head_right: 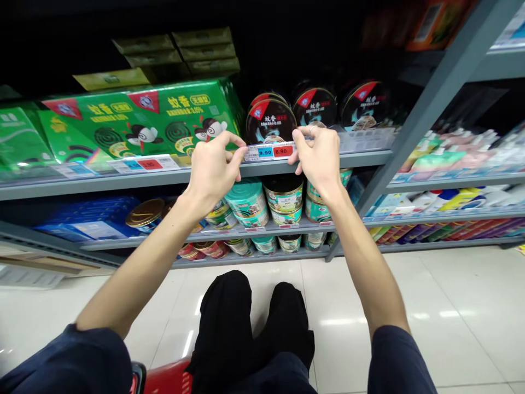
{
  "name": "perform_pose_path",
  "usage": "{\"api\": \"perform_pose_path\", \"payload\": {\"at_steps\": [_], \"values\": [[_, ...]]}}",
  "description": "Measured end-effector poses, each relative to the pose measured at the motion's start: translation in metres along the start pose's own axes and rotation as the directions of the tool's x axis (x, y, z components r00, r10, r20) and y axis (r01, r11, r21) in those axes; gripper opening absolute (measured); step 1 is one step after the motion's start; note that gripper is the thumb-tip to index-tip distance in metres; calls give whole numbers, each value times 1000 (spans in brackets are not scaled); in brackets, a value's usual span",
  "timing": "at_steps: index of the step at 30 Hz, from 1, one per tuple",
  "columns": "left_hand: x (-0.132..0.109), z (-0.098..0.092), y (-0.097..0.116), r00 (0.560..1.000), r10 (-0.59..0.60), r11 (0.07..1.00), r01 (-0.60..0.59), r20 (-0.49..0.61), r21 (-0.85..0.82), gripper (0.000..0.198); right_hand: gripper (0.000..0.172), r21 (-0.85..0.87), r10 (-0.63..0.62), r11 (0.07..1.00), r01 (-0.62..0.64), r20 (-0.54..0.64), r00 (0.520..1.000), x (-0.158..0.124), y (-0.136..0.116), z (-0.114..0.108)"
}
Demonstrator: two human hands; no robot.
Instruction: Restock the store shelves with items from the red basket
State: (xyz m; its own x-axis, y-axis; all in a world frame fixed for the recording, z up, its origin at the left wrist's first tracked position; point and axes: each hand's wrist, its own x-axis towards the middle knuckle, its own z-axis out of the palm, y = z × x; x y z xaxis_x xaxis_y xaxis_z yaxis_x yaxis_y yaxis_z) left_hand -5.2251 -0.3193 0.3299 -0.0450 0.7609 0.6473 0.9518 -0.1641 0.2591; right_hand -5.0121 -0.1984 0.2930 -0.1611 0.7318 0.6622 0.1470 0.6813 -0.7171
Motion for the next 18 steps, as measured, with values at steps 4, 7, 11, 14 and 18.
{"api": "perform_pose_path", "payload": {"at_steps": [4,7,11,14,18], "values": [[0,-2,1,1000,-2,1000,2,-3,-12,22,62,-16,-6,1000,6,-2,1000,-1,0,2],[1,-4,2,1000,-9,1000,9,6,-7,21,61,-38,5,999,-5,-1,1000,-4,-5,0],[2,-4,3,1000,-24,1000,24,20,1,20,64,-43,21,999,-21,4,1000,-6,-12,-2],[3,-3,2,1000,-10,1000,10,10,-5,19,67,-46,-1,999,1,-7,1000,-6,-12,-1],[2,-4,2,1000,-8,1000,8,2,-13,18,66,-65,-7,998,6,-10,1000,-4,-9,0]]}}
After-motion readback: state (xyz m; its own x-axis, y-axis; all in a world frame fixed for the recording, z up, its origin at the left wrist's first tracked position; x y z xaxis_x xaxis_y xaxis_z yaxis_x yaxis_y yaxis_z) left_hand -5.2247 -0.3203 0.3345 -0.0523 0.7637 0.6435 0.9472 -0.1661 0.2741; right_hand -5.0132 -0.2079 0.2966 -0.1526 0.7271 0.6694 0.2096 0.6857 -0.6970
